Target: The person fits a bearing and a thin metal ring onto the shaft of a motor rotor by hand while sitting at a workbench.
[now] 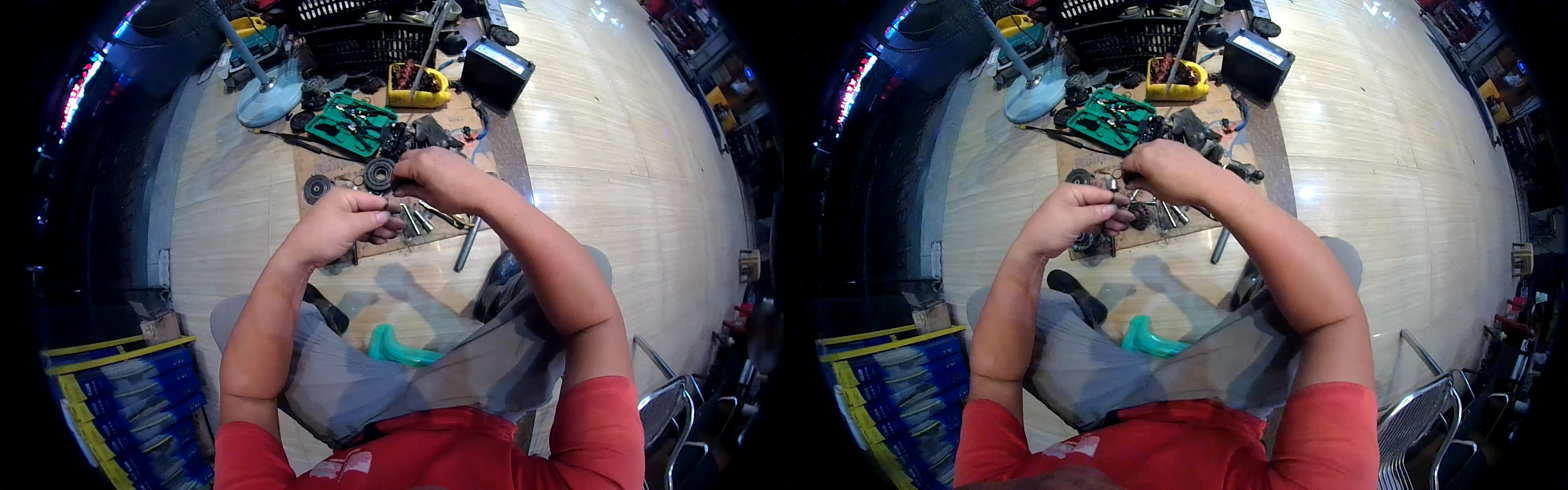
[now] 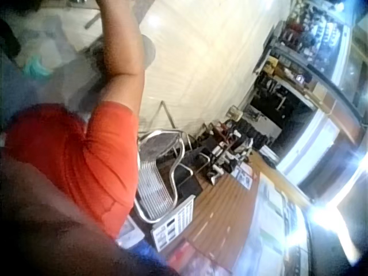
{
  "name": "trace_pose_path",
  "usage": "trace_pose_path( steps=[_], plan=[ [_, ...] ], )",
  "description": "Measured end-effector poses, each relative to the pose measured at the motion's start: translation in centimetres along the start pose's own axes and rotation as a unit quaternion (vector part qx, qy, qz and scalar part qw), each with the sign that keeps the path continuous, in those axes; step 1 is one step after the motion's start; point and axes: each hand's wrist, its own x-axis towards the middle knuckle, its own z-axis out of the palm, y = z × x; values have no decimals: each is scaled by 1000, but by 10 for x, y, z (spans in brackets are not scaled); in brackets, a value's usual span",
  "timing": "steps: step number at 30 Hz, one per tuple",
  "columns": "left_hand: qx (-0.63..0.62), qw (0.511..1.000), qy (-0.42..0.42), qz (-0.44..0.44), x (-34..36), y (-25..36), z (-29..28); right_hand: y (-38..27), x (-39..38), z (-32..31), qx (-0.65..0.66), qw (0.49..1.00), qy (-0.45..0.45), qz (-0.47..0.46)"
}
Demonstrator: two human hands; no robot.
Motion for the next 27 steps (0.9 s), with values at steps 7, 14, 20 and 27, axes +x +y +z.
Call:
trace_pose_path(
  steps=[7, 14, 20, 27],
  plan=[
    [194, 980, 44, 17, 15, -23, 4, -9, -3, -6, -167, 981, -87, 47],
    [429, 881, 161, 118, 16, -22, 7, -28, -2, -5, -97, 991, -19, 91],
    [264, 918, 268, 123, 24, -24, 11, -40, -8, 9, 69, 984, 85, 140],
    [-269, 933, 151, 185, 28, -23, 6, -46, -6, 21, 232, 944, 124, 197]
  ],
)
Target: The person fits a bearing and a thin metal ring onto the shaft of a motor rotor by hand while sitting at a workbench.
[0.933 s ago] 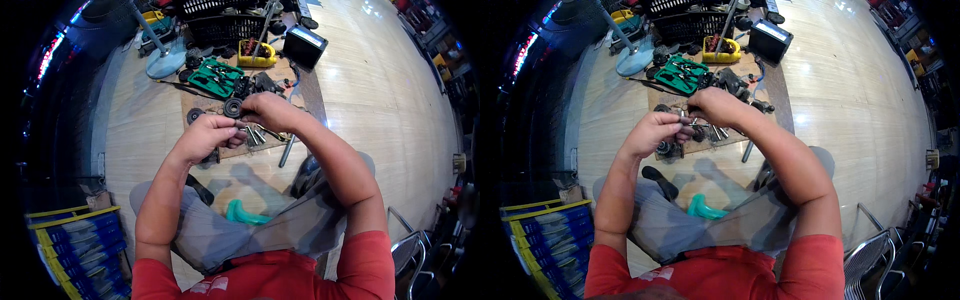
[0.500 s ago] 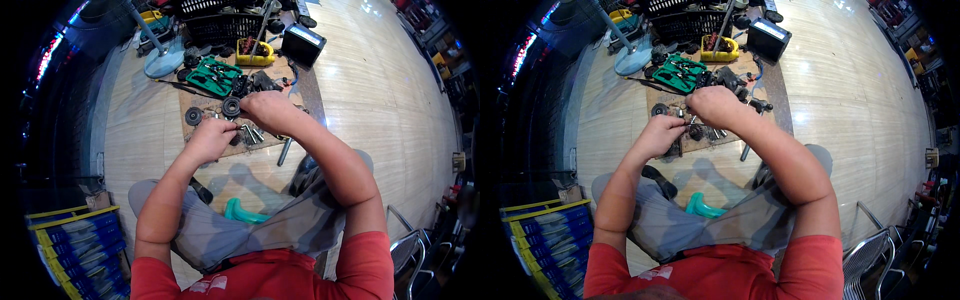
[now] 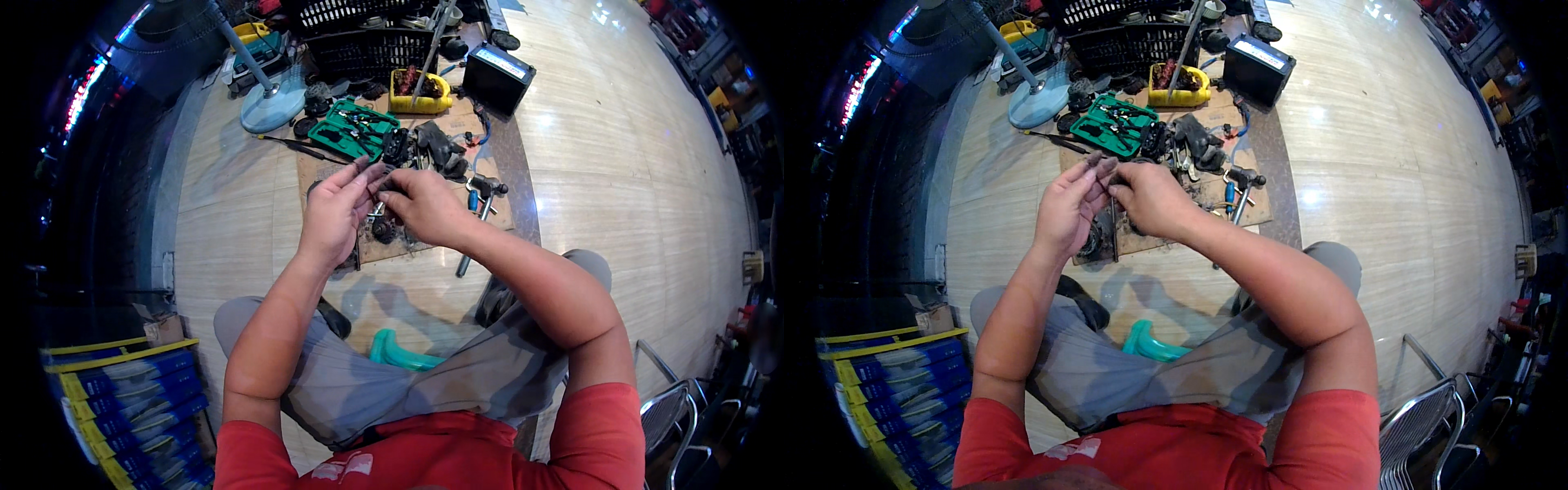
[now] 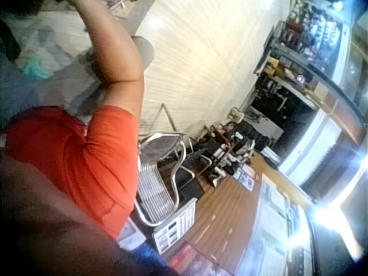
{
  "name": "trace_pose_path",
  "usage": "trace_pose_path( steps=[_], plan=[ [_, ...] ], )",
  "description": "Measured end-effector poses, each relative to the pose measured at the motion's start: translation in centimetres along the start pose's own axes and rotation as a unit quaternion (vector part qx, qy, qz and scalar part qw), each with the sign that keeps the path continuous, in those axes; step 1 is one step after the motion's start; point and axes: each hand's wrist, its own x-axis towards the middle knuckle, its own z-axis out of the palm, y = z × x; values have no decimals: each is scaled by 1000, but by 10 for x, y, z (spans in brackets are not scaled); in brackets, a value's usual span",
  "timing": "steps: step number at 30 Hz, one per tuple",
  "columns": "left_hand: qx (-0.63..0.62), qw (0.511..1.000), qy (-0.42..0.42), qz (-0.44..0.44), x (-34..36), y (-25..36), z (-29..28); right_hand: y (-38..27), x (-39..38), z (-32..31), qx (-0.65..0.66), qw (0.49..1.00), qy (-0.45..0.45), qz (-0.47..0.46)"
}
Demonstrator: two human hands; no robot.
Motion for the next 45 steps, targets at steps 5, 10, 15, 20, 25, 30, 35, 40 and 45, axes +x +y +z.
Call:
trace_pose_path(
  steps=[5, 10, 15, 20, 25, 30, 35, 40, 45],
  plan=[
    [-72, 997, 29, 30, 2, 5, -4, 13, -1, 15, -23, 999, 15, -36],
    [-91, 995, 11, 38, 2, 9, -12, 14, 3, 14, -34, 999, -24, -14],
    [-84, 996, 1, 43, 2, 11, -11, 17, 4, 18, 76, 996, -2, -35],
    [-111, 992, -41, 46, -2, 3, -4, 23, 9, 23, 150, 988, 17, -18],
    [-125, 990, -45, 47, -1, -1, -8, 14, 11, 16, 176, 982, -42, 63],
    [-125, 989, -54, 56, -5, -3, 2, 13, 19, 9, 290, 955, -49, 46],
    [-132, 984, -109, 45, -6, 1, -2, 7, 17, 1, 272, 960, -45, 57],
    [-128, 986, -104, 26, -6, 0, -5, 15, 19, 5, 292, 954, -58, 47],
    [-95, 988, -122, -29, -9, 3, 2, -1, 17, -7, 290, 955, -62, 29]
  ],
)
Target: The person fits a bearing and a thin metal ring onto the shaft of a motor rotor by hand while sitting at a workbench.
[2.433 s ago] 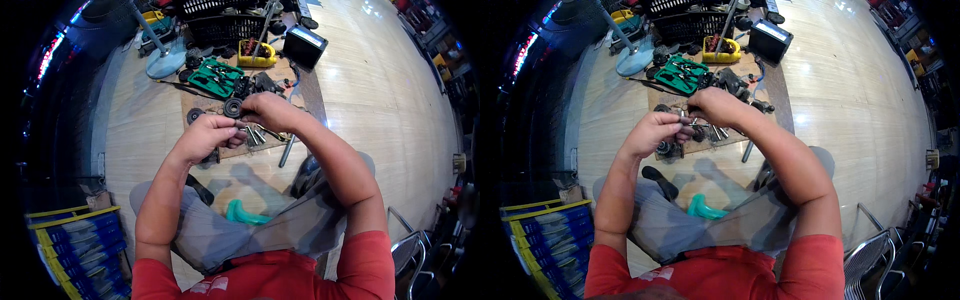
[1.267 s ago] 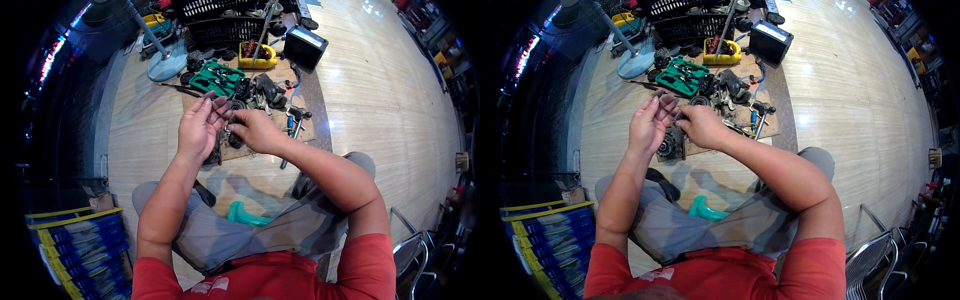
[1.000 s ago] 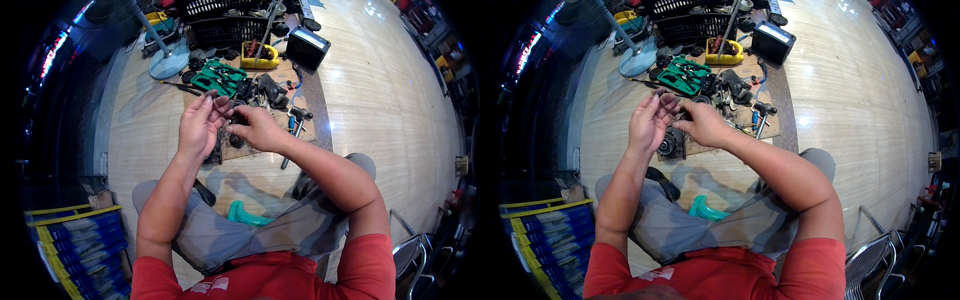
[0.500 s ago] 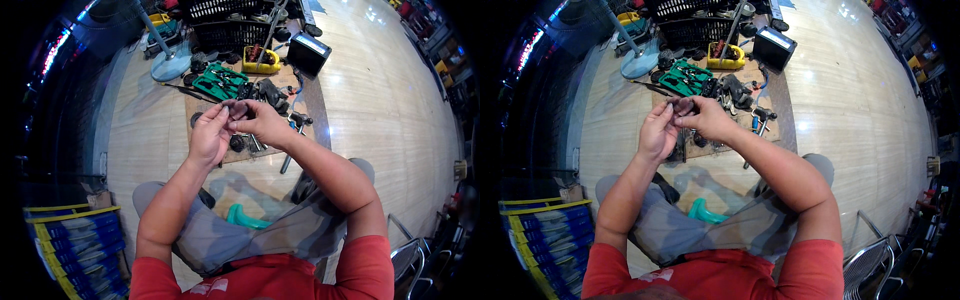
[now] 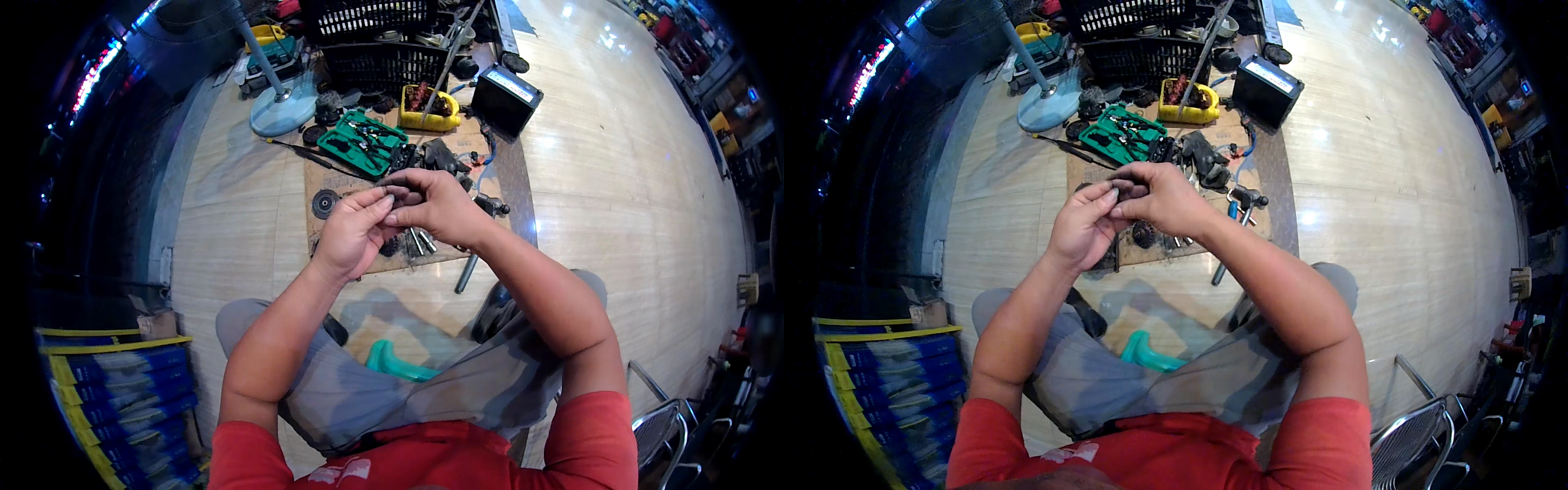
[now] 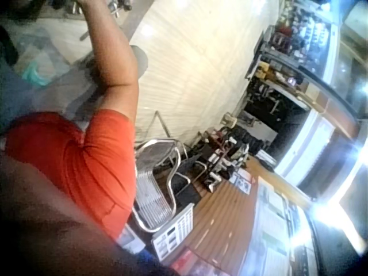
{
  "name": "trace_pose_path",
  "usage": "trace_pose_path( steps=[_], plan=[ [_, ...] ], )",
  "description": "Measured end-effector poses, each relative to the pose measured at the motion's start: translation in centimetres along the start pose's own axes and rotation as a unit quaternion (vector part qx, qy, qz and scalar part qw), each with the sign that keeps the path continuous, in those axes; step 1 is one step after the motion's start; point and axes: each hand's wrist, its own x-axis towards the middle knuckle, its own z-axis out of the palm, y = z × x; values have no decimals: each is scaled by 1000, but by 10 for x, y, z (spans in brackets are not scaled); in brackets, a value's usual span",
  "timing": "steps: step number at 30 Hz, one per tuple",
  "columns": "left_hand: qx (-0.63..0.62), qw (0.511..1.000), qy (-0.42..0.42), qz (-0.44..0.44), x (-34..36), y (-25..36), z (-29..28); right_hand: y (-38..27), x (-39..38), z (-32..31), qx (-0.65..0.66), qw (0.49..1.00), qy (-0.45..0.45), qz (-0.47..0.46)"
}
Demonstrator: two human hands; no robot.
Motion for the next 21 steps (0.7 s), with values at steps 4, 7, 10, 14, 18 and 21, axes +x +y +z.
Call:
trace_pose_path(
  steps=[4, 7, 10, 14, 18, 21],
  plan=[
    [-2, 999, -32, -17, -2, -2, -6, -8, -5, -5, -131, 991, -26, 12],
    [-1, 999, -34, -12, -1, -5, -13, -6, -2, -6, -144, 989, -43, 14],
    [-21, 999, 23, 27, 4, 1, -8, 4, 2, -2, -31, 999, -37, -22],
    [-70, 992, 71, 75, 7, 13, -14, 22, 5, -5, 61, 993, -87, 54],
    [-66, 986, 113, 103, 8, 22, -21, 23, 2, 1, 36, 990, -74, 112],
    [-61, 984, 126, 108, 7, 23, -22, 28, 2, 4, 7, 993, -58, 103]
  ],
)
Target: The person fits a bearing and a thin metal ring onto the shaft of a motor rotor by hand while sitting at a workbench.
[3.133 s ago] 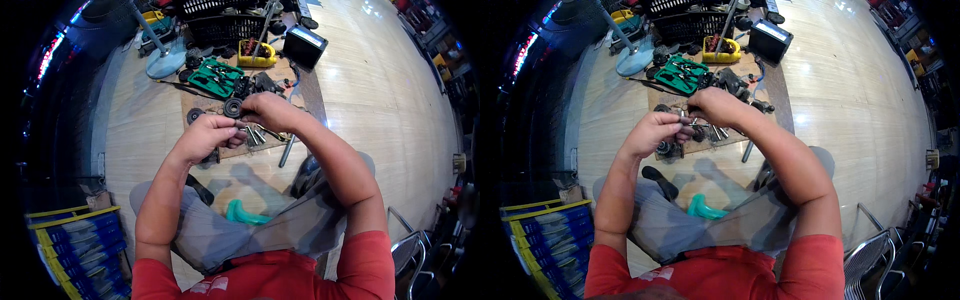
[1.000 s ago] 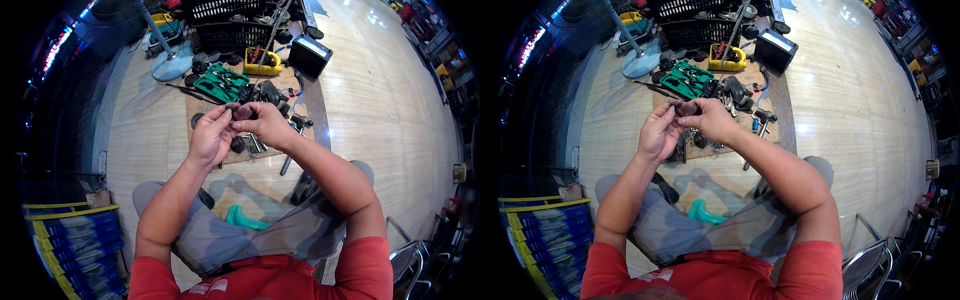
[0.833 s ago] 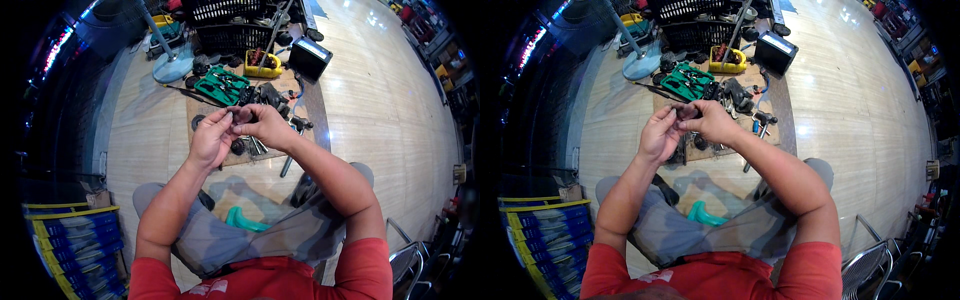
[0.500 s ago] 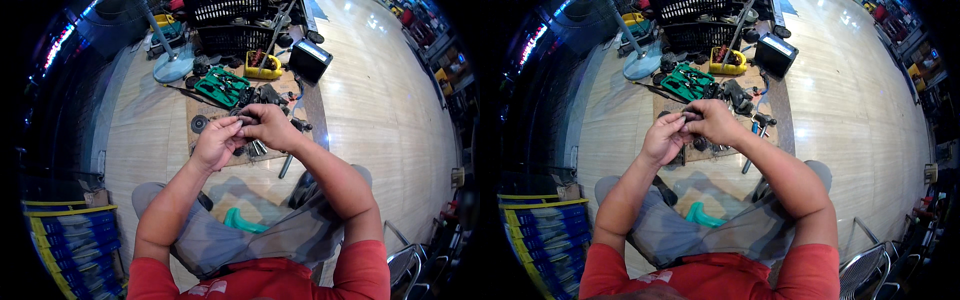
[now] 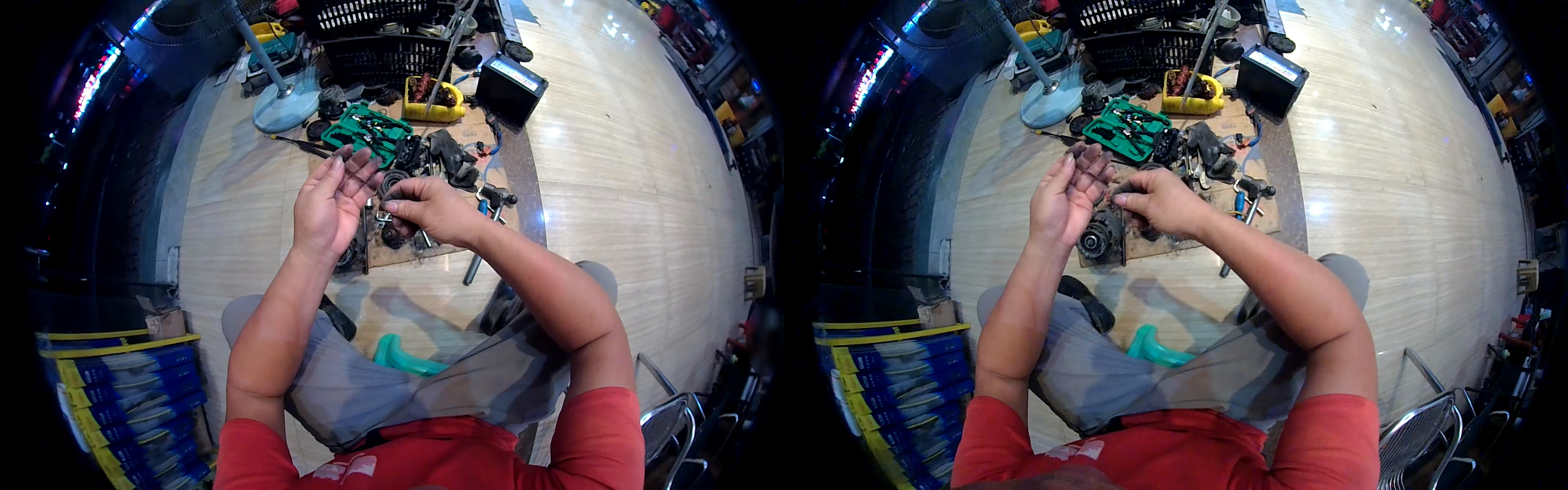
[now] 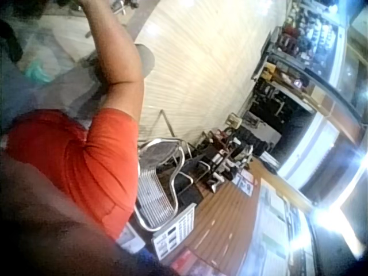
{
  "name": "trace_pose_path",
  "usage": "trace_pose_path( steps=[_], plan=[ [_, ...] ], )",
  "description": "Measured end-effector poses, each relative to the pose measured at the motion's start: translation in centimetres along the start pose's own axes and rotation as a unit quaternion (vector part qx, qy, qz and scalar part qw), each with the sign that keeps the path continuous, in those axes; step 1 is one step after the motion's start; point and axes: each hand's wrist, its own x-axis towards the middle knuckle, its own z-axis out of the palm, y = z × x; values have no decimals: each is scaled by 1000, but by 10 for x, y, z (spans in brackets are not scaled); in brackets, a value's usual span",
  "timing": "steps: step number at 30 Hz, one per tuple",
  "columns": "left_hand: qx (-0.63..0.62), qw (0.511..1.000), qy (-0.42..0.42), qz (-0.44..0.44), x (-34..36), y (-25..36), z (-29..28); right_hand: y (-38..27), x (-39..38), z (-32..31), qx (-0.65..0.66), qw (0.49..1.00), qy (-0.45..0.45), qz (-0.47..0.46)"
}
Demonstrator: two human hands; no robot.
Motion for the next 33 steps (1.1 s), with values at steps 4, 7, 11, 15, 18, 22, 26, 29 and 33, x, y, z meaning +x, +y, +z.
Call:
trace_pose_path(
  steps=[4, 7, 11, 15, 18, 22, 26, 29, 33],
  plan=[
    [-2, 1000, 5, -4, -3, 1, 2, 4, 3, 1, -39, 999, 15, -21],
    [3, 1000, 3, -7, -3, 2, 0, 9, 8, -2, -50, 998, 10, -38],
    [18, 999, -23, -18, -4, 4, -4, 8, 10, -5, -75, 997, 1, -22],
    [52, 991, -92, -82, -6, 9, 1, 3, 5, -16, -333, 919, 20, -212],
    [150, 964, -136, -172, -13, 16, 13, -10, 1, -29, -434, 871, 7, -231],
    [306, 908, -127, -256, -22, 9, 26, -23, -5, -36, -499, 836, 31, -227],
    [429, 863, -98, -248, -24, -8, 26, -27, -8, -36, -525, 815, 74, -234],
    [473, 850, -100, -208, -19, -14, 18, -30, -11, -32, -520, 815, 97, -236],
    [406, 892, -63, -186, -10, -21, 10, -37, -18, -19, -482, 842, 130, -206]
  ],
)
